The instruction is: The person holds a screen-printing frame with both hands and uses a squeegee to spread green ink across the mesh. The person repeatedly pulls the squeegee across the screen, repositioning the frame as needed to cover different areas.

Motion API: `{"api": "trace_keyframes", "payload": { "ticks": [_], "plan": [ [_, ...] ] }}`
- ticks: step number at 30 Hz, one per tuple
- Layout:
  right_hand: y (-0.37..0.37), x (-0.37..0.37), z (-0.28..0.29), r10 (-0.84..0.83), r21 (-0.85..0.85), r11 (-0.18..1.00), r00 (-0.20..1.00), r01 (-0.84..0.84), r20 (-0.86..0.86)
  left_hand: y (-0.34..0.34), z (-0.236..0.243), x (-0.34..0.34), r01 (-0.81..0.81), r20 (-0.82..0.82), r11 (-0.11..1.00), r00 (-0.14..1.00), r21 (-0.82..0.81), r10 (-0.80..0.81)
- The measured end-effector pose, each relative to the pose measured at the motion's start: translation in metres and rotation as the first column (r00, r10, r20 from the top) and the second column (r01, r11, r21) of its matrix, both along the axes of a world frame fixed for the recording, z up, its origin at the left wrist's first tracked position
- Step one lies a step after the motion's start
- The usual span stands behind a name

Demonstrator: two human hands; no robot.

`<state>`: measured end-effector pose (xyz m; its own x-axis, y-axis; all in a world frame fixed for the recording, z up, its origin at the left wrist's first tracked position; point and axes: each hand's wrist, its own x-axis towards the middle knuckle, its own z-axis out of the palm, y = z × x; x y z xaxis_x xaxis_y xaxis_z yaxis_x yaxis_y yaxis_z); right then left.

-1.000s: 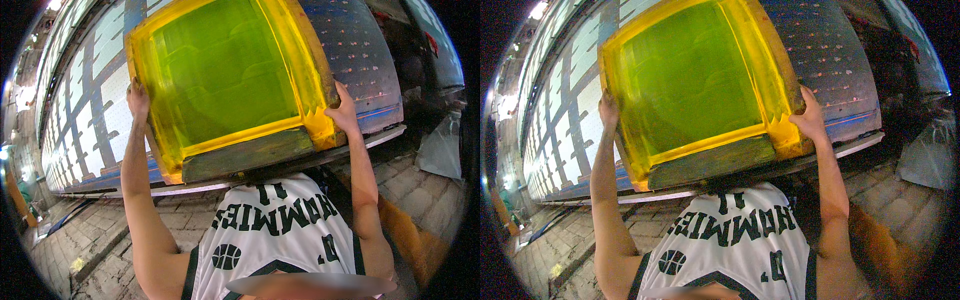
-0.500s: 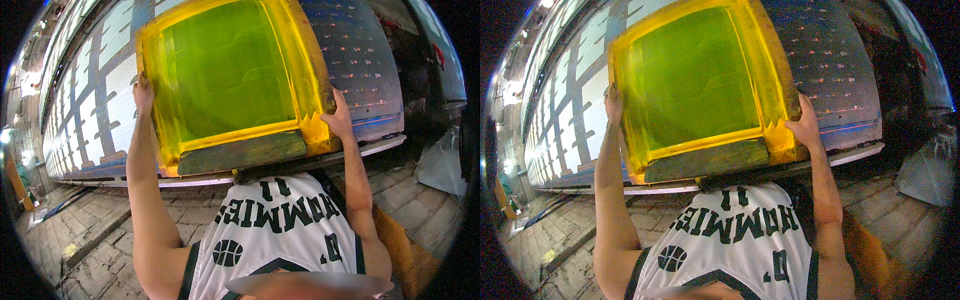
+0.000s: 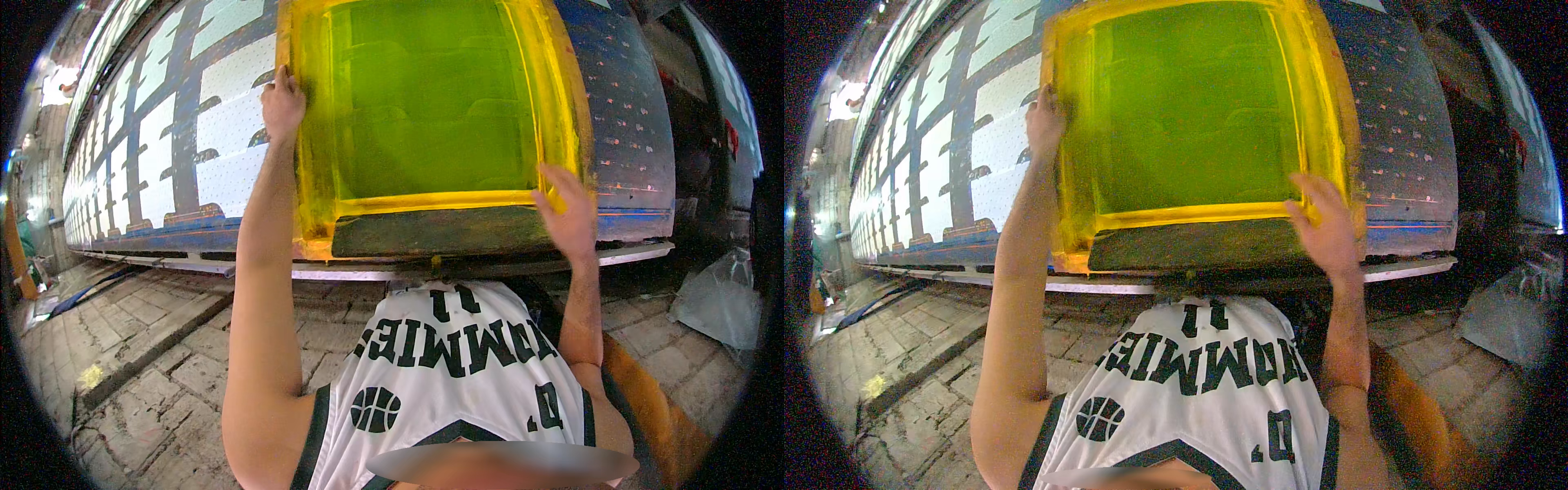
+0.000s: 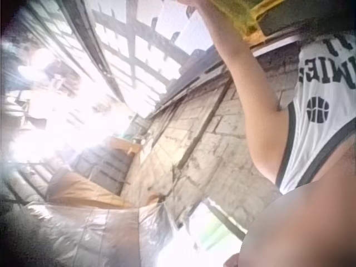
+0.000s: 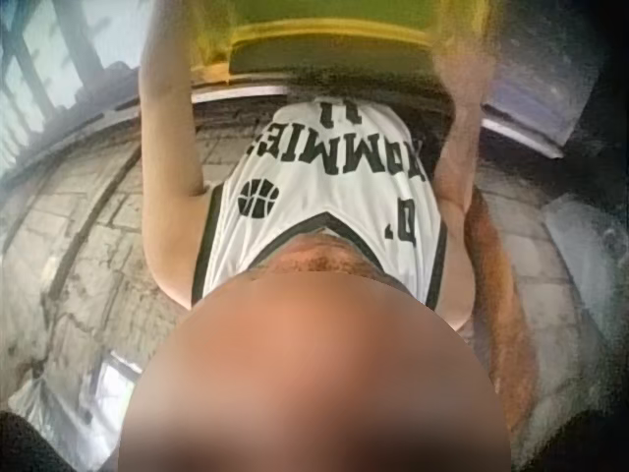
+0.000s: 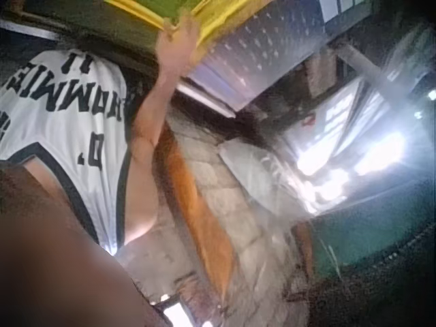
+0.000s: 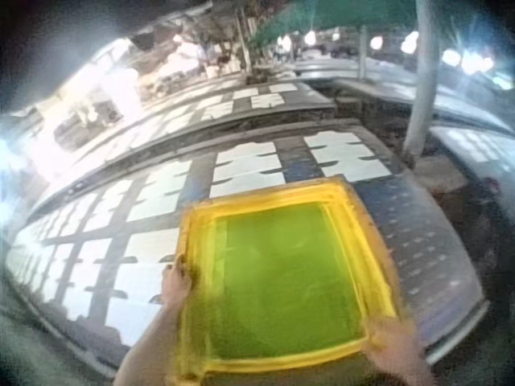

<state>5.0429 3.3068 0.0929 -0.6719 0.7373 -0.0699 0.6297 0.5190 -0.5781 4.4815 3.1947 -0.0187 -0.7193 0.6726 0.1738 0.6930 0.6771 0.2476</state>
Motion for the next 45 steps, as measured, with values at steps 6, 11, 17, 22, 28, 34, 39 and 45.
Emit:
{"api": "trace_keyframes", "payload": {
  "ticks": [6,11,17,22,28,34,39,45],
  "plan": [
    [-0.074,-0.078,0.029,0.533,-0.214,0.834,0.844,-0.509,0.068,0.0,0.004,0.004,-0.008,0.039,1.0,0.999,0.004,0.008],
    [-0.099,-0.096,0.031,0.537,-0.128,0.842,0.837,-0.524,0.102,0.001,0.001,0.004,-0.005,0.022,0.999,1.0,0.04,0.004],
    [-0.101,-0.106,0.022,0.459,0.018,0.883,0.872,-0.469,0.169,-0.001,0.002,-0.001,-0.009,0.072,1.0,0.997,0.022,0.007],
    [-0.113,-0.113,0.008,0.395,0.078,0.893,0.856,-0.443,0.333,0.001,0.003,-0.001,0.007,0.051,1.0,0.999,0.008,-0.007],
    [-0.112,-0.13,-0.01,0.287,0.144,0.921,0.882,-0.361,0.373,0.001,0.007,0.0,-0.01,0.065,1.0,0.998,0.028,0.008],
    [-0.029,-0.186,-0.04,0.199,0.245,0.921,0.907,-0.303,0.371,0.001,0.01,0.002,0.026,0.035,1.0,0.999,-0.002,-0.025],
    [0.088,-0.263,-0.059,0.163,0.31,0.903,0.904,-0.298,0.395,0.009,0.008,0.0,-0.012,0.032,0.999,0.999,-0.046,0.014],
    [0.211,-0.34,-0.078,0.165,0.373,0.882,0.93,-0.288,0.329,0.009,0.001,0.0,0.0,-0.041,0.998,0.999,-0.066,-0.002]
  ]
}}
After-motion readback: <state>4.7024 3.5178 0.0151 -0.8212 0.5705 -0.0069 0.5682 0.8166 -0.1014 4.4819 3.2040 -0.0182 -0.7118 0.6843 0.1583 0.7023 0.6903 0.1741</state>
